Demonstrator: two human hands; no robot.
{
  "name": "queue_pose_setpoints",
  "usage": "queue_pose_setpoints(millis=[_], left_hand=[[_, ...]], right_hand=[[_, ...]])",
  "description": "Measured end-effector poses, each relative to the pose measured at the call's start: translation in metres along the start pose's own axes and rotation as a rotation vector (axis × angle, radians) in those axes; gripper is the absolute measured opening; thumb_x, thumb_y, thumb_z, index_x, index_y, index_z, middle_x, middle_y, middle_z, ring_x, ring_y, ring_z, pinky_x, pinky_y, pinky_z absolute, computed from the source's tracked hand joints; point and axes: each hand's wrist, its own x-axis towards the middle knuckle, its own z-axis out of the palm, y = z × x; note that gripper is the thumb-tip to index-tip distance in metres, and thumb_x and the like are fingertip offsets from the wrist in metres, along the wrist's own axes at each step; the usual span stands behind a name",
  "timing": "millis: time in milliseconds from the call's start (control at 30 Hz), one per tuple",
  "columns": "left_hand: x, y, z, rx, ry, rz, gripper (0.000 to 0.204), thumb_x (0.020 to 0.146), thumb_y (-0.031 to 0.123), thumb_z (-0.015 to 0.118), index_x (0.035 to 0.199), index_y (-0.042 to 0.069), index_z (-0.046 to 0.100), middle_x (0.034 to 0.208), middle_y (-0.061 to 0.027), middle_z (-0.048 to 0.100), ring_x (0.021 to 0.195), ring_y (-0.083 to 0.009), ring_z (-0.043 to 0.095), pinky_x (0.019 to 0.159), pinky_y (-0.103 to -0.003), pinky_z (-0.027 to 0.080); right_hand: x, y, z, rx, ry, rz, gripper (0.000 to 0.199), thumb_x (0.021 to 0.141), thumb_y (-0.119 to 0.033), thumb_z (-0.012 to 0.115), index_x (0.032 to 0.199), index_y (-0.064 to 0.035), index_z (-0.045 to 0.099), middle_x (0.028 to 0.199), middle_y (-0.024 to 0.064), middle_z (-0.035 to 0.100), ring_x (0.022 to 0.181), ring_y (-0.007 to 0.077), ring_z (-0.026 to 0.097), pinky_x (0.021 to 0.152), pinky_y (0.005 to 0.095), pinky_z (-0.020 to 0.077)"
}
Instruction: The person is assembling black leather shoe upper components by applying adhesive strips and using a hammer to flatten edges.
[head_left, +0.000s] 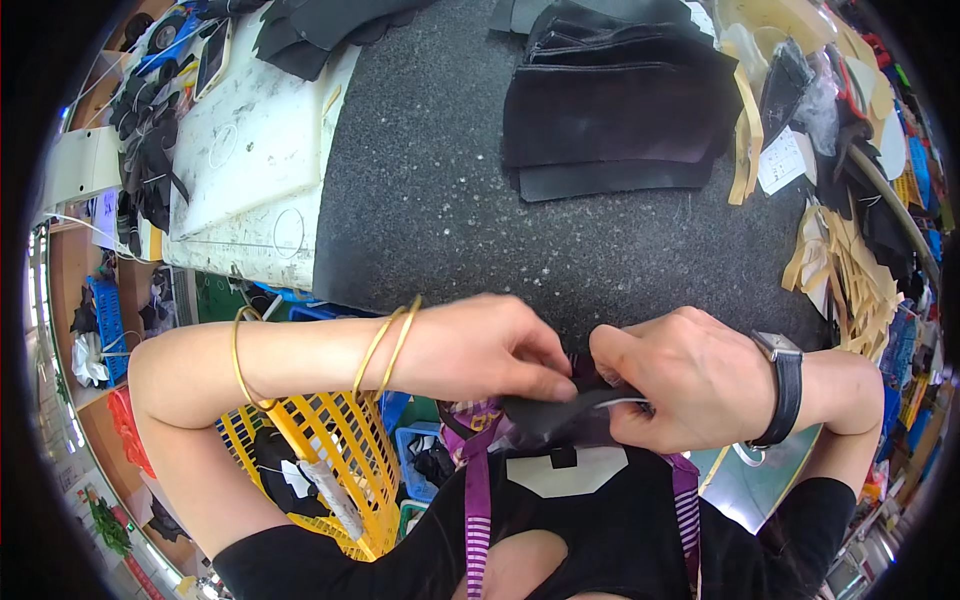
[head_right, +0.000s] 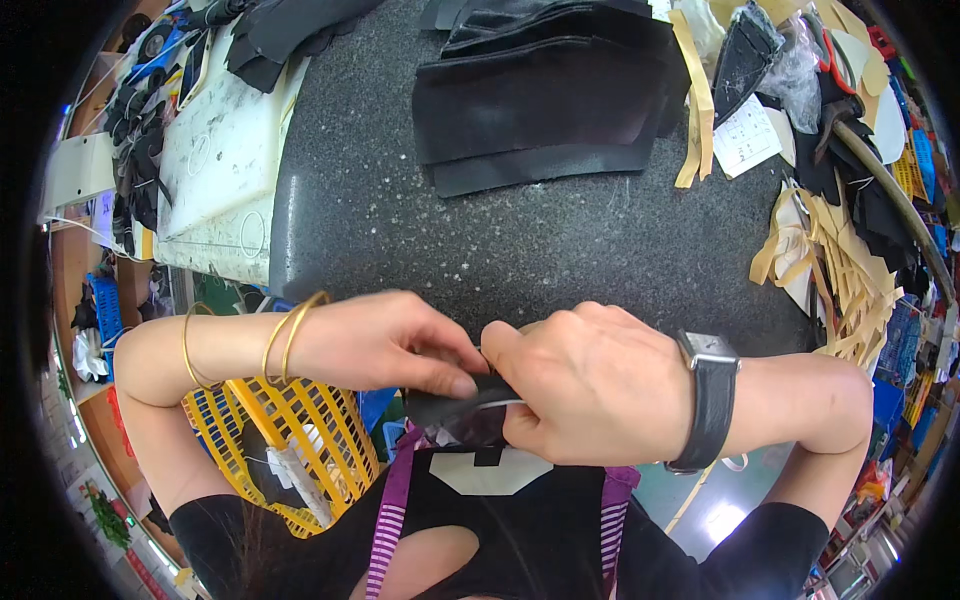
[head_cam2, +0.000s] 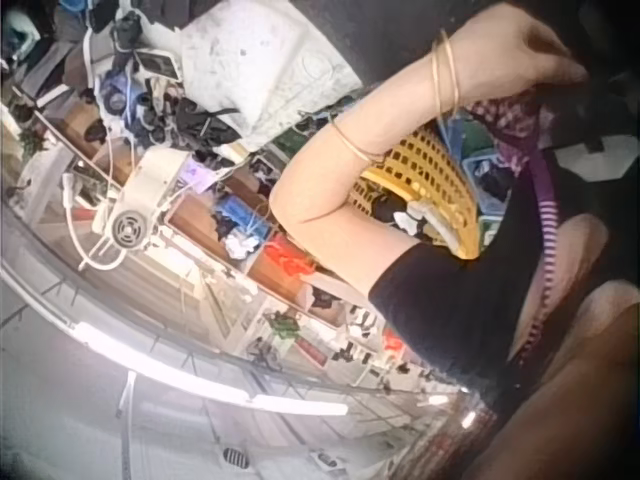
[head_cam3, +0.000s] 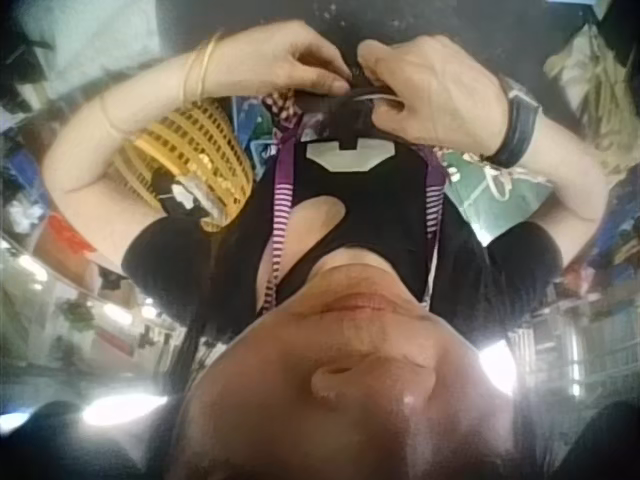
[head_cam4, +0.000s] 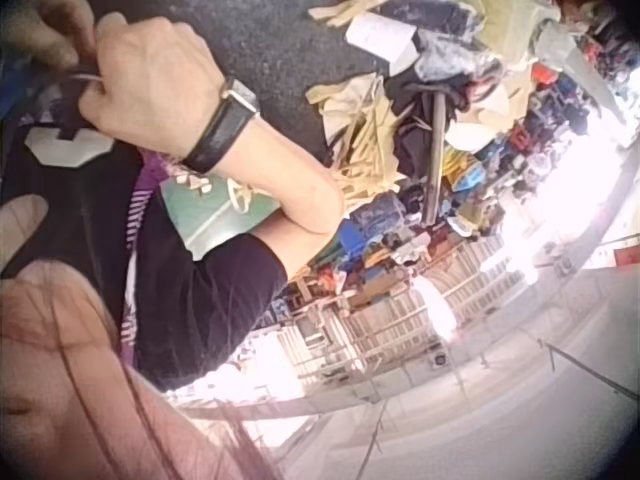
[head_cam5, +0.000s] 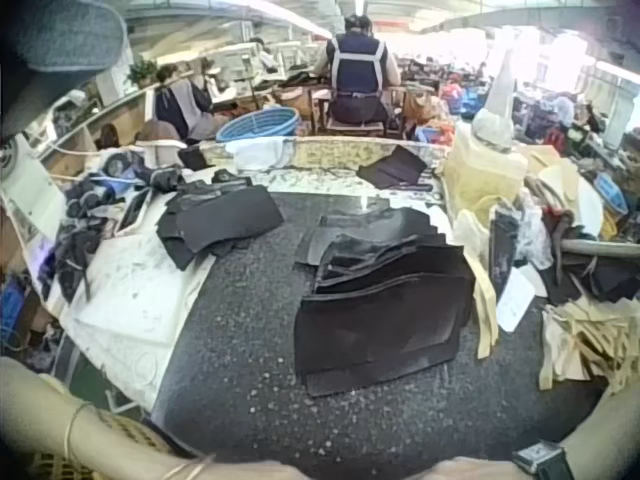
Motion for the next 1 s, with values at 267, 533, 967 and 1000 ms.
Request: queue_pose_setpoints(millis=[267, 533, 967, 1000], left_hand=[[0.004, -0.012, 0.008, -0.225, 0.063, -0.013, 0.063, 0.091, 0.058, 0.045, 0.084, -0.001, 0.064, 0.062, -0.0006, 0.049, 0.059, -0.0088, 0.045, 0.054, -0.027, 0.040], [0.004, -0.007, -0.001, -0.386, 0.030, -0.039, 0.032, 0.088, 0.020, 0.066, 0.111, 0.000, 0.054, 0.089, 0.0040, 0.058, 0.081, 0.0000, 0.051, 0.070, -0.018, 0.043], [0.014, 0.003, -0.036, 0.274, 0.148, 0.096, 0.029, 0.076, 0.012, 0.074, 0.094, -0.002, 0.056, 0.070, -0.0036, 0.062, 0.063, -0.0118, 0.060, 0.056, -0.028, 0.046], [0.016, -0.001, -0.035, 0.614, 0.312, 0.267, 0.028, 0.074, 0.011, 0.074, 0.091, -0.002, 0.056, 0.071, -0.0067, 0.062, 0.065, -0.0197, 0.061, 0.058, -0.032, 0.047]], right_hand=[[0.002, 0.000, -0.003, -0.083, 0.089, -0.039, 0.021, 0.070, -0.006, 0.061, 0.081, 0.0037, 0.045, 0.058, 0.0191, 0.055, 0.057, 0.0402, 0.058, 0.052, 0.0469, 0.0473], [0.011, 0.006, -0.015, 0.216, -0.068, 0.120, 0.035, 0.069, -0.006, 0.068, 0.093, -0.0012, 0.043, 0.068, 0.0129, 0.058, 0.062, 0.0282, 0.060, 0.056, 0.0344, 0.0464], [0.028, 0.033, -0.015, -0.133, 0.152, -0.015, 0.037, 0.068, -0.003, 0.070, 0.100, 0.0005, 0.052, 0.074, 0.0161, 0.059, 0.076, 0.0384, 0.058, 0.063, 0.0386, 0.0437], [0.029, 0.035, -0.015, -0.205, 0.212, -0.023, 0.035, 0.067, -0.001, 0.069, 0.098, 0.0003, 0.052, 0.078, 0.0153, 0.059, 0.080, 0.0390, 0.058, 0.065, 0.0386, 0.0432]])
